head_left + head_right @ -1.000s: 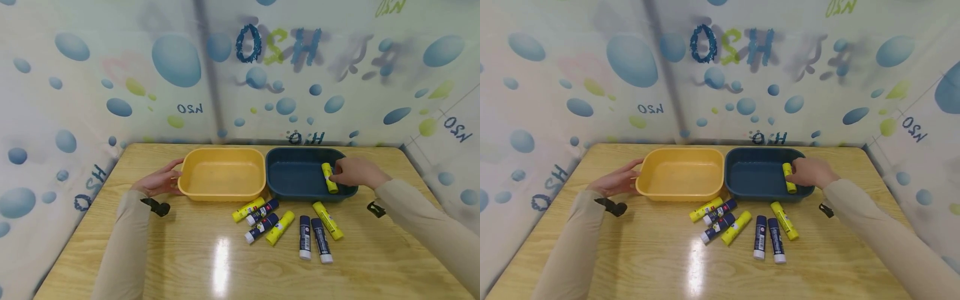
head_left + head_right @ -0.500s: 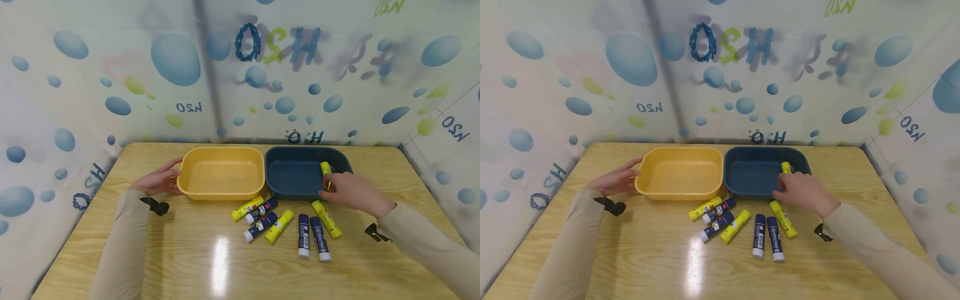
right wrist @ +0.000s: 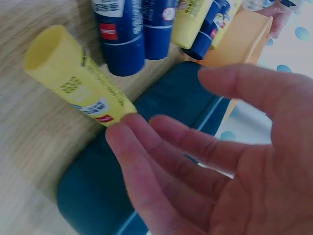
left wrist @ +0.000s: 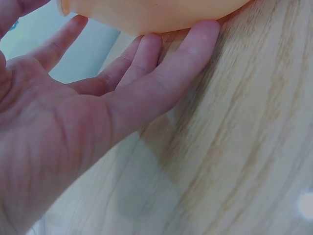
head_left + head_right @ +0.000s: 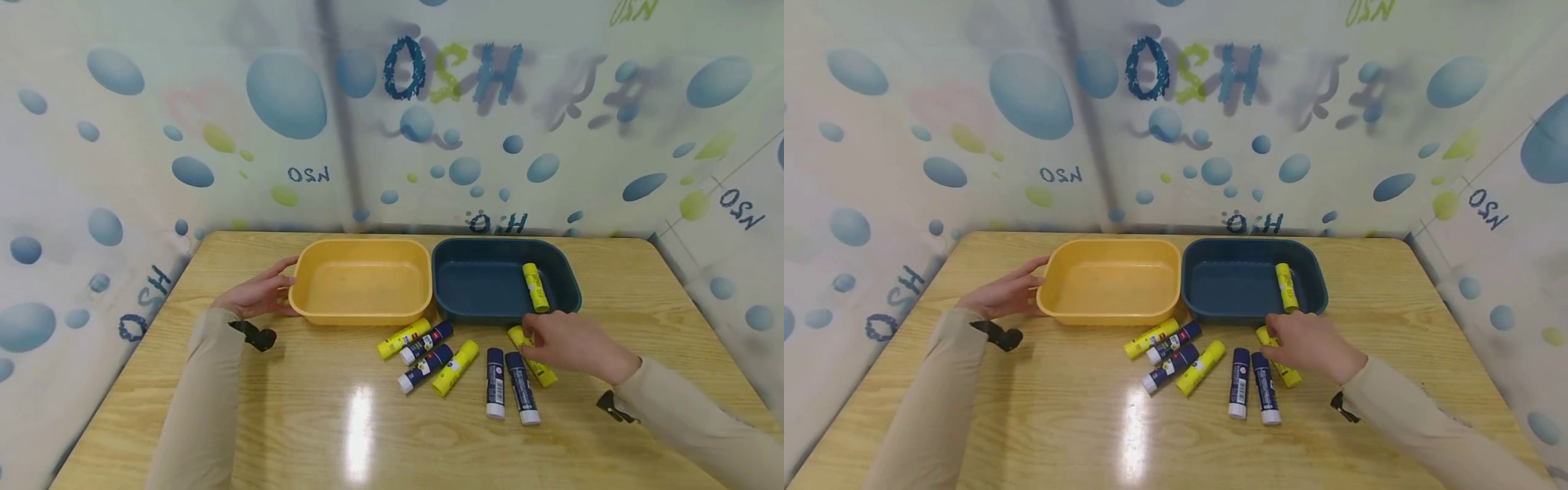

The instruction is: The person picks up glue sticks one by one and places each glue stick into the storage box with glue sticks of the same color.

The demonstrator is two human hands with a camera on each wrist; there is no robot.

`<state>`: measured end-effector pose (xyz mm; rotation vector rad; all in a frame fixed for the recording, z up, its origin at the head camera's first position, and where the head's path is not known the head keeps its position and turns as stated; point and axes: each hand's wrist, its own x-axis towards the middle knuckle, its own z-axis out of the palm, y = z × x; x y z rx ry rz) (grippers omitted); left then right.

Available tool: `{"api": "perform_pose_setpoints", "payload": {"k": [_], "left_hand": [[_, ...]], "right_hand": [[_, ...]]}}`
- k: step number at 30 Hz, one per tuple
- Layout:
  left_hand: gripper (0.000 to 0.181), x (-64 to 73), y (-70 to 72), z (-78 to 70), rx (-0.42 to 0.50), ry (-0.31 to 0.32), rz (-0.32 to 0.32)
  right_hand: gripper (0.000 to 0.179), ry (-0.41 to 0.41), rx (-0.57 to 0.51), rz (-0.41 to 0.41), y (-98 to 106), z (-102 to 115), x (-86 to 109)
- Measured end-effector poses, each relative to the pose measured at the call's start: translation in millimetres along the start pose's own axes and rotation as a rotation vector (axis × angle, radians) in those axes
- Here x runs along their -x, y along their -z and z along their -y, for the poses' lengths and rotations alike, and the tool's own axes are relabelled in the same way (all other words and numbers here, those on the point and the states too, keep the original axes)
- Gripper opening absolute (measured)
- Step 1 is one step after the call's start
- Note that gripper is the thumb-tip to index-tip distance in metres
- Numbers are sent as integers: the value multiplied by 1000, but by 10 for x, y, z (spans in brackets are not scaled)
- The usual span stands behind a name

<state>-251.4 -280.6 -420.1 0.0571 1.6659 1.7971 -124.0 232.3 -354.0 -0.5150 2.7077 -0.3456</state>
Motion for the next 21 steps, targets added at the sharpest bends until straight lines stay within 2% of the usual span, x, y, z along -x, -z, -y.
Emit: {"api": "perform_pose_setpoints", "payload": {"k": [5,16,21], "left_hand": [[58,9,-4,-5,11,2,-1],[59,0,16,4,12,2,5],[58,-1,30,16,3,-8,24]], "right_hand": [[24,-27,46,46,-78,-32,16],[27,-74,78,13,-219,-134,12],[33,-94,54,23,-302,-177,-41]]}}
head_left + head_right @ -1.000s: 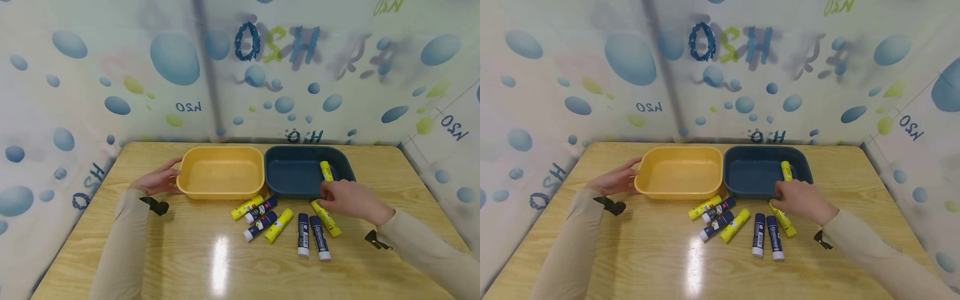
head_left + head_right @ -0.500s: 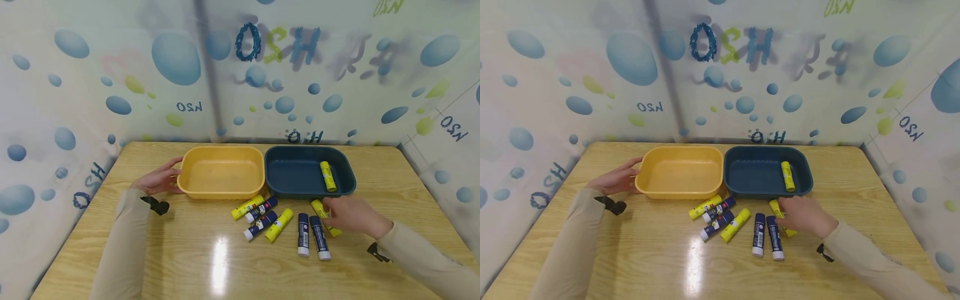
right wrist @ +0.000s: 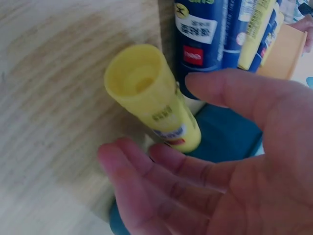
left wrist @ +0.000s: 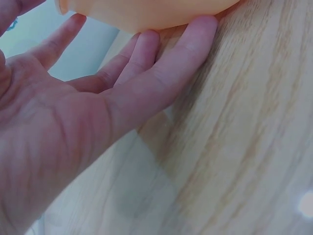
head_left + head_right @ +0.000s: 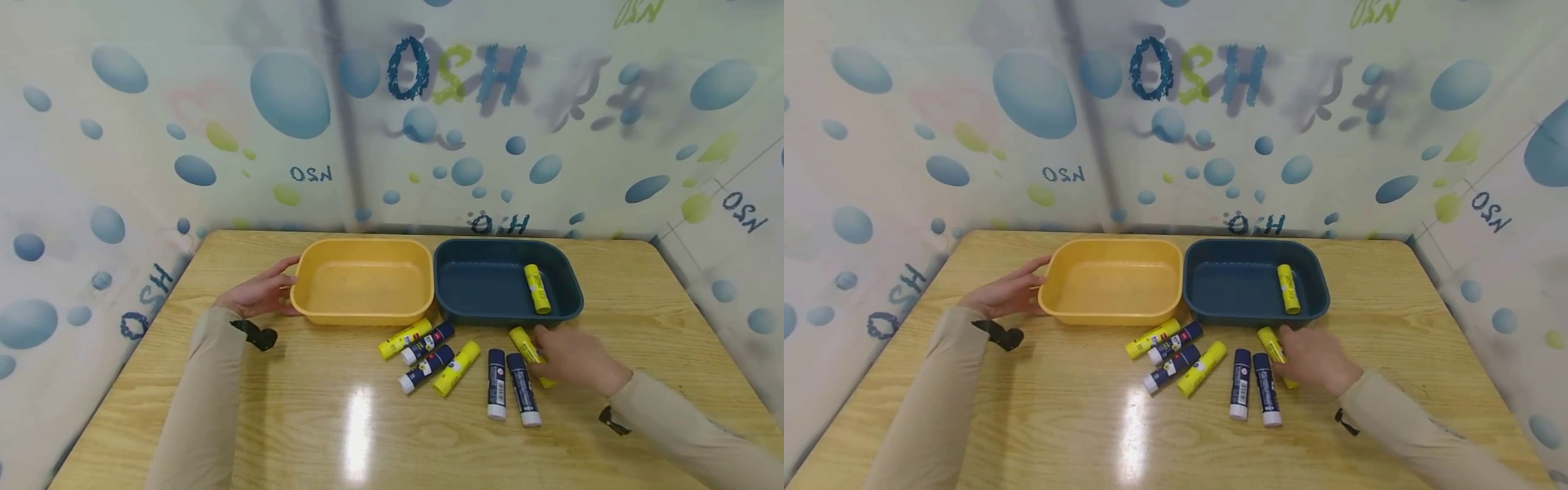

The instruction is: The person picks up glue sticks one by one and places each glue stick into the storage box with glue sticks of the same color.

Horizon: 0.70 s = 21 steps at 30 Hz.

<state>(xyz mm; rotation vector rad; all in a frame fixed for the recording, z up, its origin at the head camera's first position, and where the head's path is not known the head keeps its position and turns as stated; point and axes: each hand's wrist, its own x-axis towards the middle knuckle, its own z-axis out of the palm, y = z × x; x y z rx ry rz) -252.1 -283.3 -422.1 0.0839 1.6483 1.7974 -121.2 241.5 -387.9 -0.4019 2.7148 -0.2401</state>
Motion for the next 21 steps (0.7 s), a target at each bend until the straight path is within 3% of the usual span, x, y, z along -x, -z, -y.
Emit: {"api": "perform_pose_setpoints", "payload": {"k": [14,21], "left_hand": [[54,7,16,14,-1,-18,23],[55,-7,19,23,13,-15,21]], "right_hand": [[31,-73,-35,-7,-81,44,-83],[31,-64,-58,-21,-107,36,-109]]}}
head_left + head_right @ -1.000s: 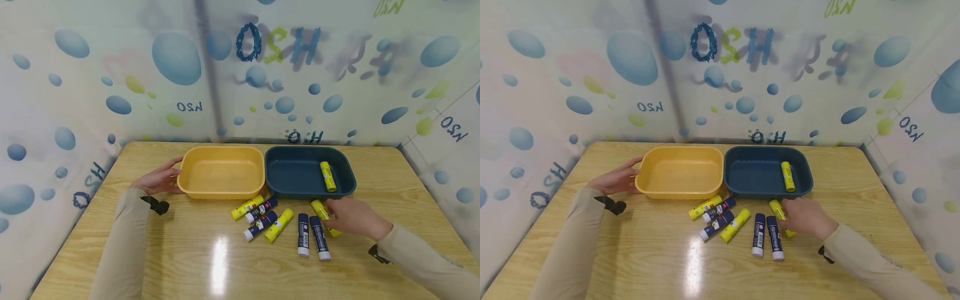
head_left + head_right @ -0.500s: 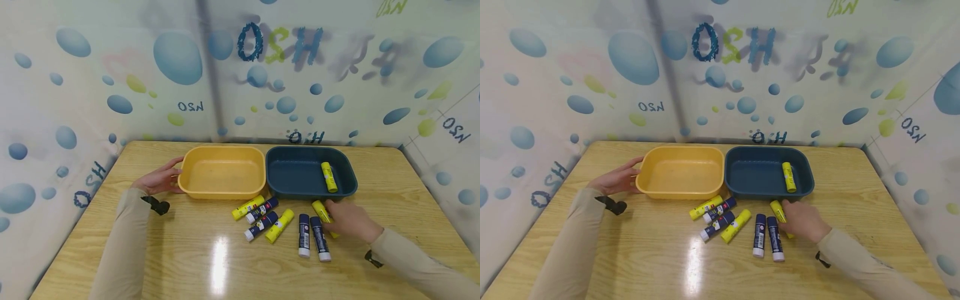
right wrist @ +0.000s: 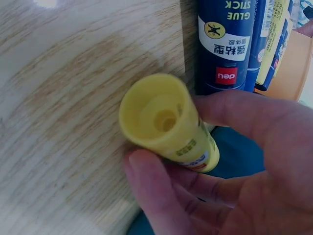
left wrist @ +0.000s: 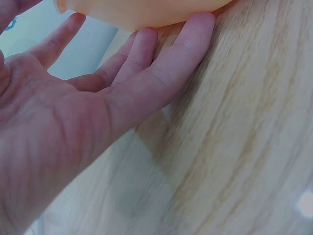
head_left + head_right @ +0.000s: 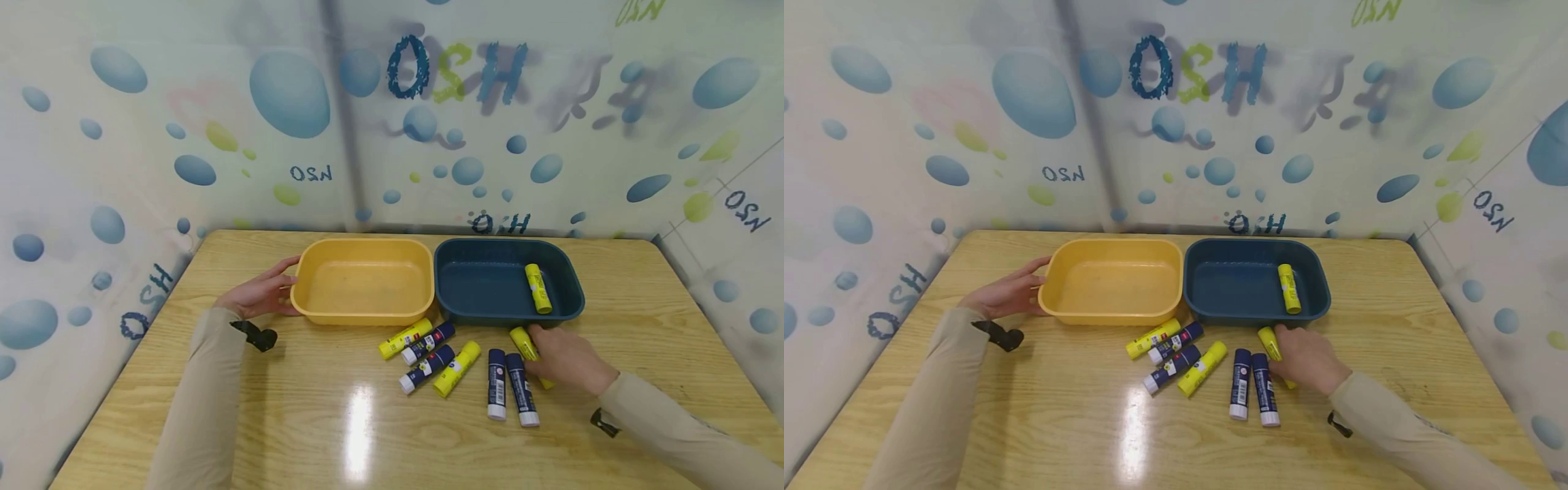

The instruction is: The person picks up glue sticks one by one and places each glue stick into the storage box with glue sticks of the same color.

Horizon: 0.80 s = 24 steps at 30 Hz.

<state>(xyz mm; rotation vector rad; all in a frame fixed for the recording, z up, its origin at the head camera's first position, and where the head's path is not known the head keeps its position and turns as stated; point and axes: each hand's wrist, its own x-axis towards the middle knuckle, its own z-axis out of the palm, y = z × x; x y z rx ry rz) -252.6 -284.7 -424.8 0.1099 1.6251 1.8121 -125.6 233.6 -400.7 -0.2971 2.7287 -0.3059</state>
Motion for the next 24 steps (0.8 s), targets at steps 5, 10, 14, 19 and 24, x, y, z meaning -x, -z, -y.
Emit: {"api": "perform_pose_setpoints", "payload": {"k": [5,10,14,19,24], "left_hand": [[57,8,-7,-3,-6,-2,6],[57,7,-15,-9,12,12,-8],[57,8,-16,-8,14,15,-10],[56,12,-26,-9,8,14,-11],[57,10,-29,-8,3,14,-12]], "right_hand": [[31,15,-1,3,-3,-9,-4],[33,49,12,9,-4,-8,13],[40,51,-2,26,6,4,42],[45,62,8,14,4,-3,73],[41,62,-1,16,32,2,99]]}}
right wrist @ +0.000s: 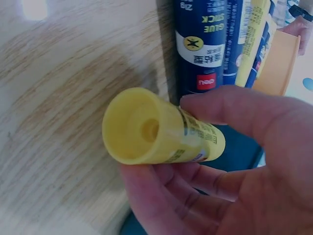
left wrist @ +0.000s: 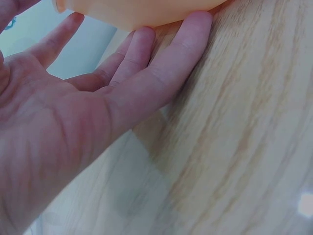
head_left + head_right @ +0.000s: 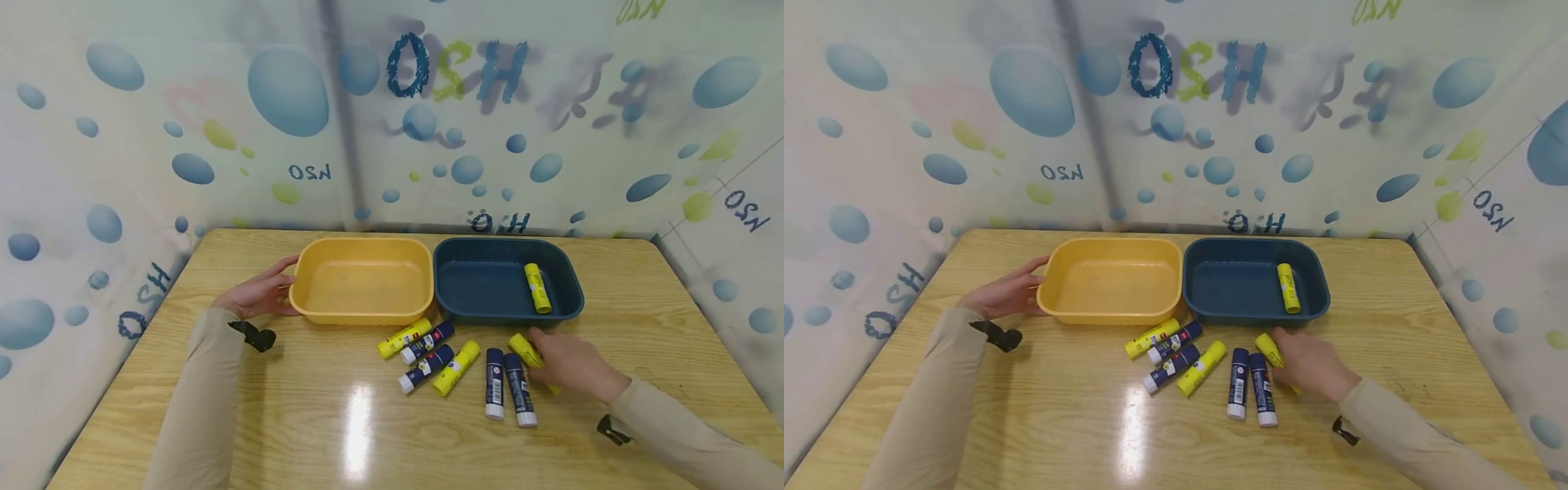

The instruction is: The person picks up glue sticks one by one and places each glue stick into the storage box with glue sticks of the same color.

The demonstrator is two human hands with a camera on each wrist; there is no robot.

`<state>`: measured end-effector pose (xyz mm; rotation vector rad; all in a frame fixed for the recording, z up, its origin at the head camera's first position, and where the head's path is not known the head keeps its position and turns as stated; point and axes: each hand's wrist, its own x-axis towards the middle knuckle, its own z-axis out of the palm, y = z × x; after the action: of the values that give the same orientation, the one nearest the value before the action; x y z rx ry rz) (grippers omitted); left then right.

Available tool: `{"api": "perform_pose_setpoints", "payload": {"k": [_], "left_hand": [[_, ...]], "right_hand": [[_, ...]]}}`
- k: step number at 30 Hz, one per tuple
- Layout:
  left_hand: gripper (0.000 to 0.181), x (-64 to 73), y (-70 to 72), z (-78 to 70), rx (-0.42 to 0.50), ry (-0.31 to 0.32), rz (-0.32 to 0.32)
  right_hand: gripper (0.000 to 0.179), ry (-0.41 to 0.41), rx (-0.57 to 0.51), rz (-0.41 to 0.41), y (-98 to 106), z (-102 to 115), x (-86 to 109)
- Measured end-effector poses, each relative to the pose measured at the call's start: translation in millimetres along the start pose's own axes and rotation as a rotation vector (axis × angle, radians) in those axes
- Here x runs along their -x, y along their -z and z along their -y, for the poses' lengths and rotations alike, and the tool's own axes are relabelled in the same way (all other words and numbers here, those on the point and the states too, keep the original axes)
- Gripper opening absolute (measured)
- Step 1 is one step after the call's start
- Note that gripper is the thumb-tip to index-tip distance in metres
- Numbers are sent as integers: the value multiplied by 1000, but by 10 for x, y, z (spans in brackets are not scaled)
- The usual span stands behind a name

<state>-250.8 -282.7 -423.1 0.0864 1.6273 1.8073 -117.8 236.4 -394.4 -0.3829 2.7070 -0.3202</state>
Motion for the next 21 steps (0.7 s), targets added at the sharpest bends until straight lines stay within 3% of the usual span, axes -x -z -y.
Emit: {"api": "perform_pose_setpoints", "payload": {"k": [21], "left_hand": [[60,-1,18,18,-3,-6,11]], "right_hand": [[35,101,-18,-73,136,195,141]]}}
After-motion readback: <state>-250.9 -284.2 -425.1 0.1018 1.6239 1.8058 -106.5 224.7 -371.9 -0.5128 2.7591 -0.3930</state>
